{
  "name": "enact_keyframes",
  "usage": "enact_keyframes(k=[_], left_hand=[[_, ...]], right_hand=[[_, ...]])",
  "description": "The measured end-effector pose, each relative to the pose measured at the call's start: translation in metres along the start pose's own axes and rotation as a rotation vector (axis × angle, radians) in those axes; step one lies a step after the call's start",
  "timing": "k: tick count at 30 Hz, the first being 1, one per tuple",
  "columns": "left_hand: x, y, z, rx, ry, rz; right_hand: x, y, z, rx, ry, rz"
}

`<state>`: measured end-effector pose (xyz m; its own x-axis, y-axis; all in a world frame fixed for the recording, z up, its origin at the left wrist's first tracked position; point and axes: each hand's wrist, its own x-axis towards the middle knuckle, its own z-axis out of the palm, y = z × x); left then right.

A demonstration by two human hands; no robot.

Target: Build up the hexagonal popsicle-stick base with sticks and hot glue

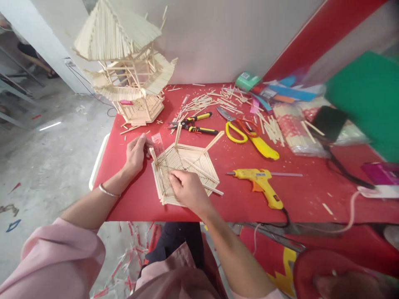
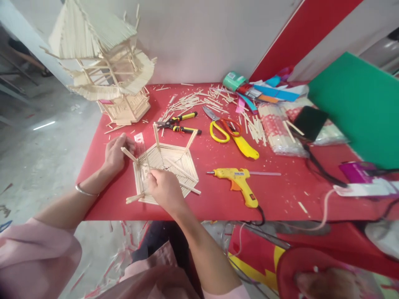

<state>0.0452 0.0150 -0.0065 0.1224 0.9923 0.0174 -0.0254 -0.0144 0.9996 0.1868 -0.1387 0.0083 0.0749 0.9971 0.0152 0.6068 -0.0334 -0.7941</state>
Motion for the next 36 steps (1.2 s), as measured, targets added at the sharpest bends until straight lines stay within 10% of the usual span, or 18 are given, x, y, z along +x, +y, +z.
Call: enact_keyframes(k=[36], left_hand=[[-0.0023, 0.0054, 0.0026, -0.052, 0.019, -0.102]], right_hand=[[-0.0003, 0.0073, 0.0056, -0.034, 0.021, -0.018]])
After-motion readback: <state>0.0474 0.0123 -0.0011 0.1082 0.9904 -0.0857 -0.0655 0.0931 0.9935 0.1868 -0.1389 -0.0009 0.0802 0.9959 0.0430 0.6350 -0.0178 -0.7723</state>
